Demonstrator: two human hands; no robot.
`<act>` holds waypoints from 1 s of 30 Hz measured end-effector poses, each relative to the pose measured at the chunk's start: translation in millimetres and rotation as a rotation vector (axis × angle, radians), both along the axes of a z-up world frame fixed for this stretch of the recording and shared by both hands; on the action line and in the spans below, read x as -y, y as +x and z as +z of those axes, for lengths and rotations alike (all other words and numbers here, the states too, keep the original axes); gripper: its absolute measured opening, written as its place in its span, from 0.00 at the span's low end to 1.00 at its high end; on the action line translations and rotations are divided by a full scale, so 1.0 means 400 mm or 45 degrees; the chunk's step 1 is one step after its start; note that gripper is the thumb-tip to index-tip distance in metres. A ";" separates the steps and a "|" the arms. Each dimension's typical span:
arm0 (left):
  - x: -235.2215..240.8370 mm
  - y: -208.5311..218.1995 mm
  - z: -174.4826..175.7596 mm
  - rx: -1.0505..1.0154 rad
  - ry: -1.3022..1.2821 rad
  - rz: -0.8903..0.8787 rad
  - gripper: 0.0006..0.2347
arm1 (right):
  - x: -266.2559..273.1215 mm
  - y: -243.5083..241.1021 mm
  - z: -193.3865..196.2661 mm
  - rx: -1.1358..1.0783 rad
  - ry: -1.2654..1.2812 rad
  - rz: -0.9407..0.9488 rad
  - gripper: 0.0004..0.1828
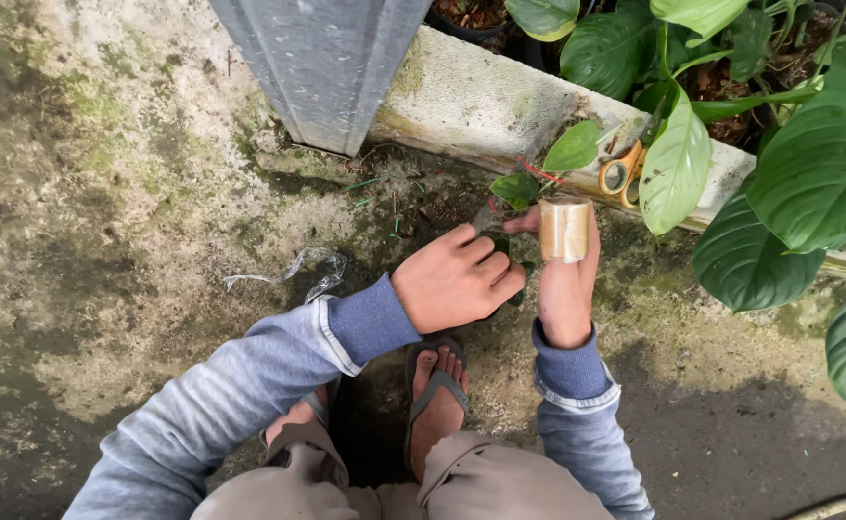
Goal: The person wraps the stem of a potted plant with clear plastic film and secures it using small sections of a bamboo-like cylinder.
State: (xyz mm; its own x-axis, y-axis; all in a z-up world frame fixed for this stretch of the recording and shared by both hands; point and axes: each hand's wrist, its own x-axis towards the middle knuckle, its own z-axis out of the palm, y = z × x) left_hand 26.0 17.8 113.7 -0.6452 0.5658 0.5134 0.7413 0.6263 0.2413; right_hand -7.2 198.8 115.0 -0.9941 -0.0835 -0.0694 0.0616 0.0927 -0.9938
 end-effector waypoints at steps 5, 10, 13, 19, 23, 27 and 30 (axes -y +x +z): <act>0.001 -0.002 0.003 -0.011 -0.014 0.001 0.08 | -0.033 0.022 -0.058 -0.008 -0.107 -0.147 0.07; 0.003 0.001 0.015 0.003 -0.024 -0.016 0.09 | -0.058 0.011 -0.137 0.130 -0.415 -0.233 0.09; 0.004 -0.004 0.022 0.021 -0.017 -0.025 0.10 | -0.067 -0.012 -0.181 0.085 -0.688 -0.055 0.05; 0.044 0.015 0.023 0.371 0.398 0.107 0.14 | -0.085 -0.044 -0.207 0.294 -0.655 -0.186 0.08; 0.071 -0.012 -0.021 1.004 0.935 0.446 0.13 | -0.085 -0.048 -0.209 0.248 -0.637 -0.084 0.09; 0.043 -0.036 -0.080 1.198 1.105 0.172 0.23 | -0.075 -0.045 -0.208 0.243 -0.637 -0.063 0.09; 0.022 -0.034 -0.102 1.256 1.162 0.281 0.24 | -0.072 -0.044 -0.201 0.253 -0.578 -0.075 0.08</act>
State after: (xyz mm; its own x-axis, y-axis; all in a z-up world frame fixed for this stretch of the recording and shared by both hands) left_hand 12.5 9.1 72.7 -0.9904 0.1143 -0.0773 -0.0730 0.0417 0.9965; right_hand -24.6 227.5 34.6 -0.9692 -0.0931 -0.2278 0.2461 -0.3562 -0.9014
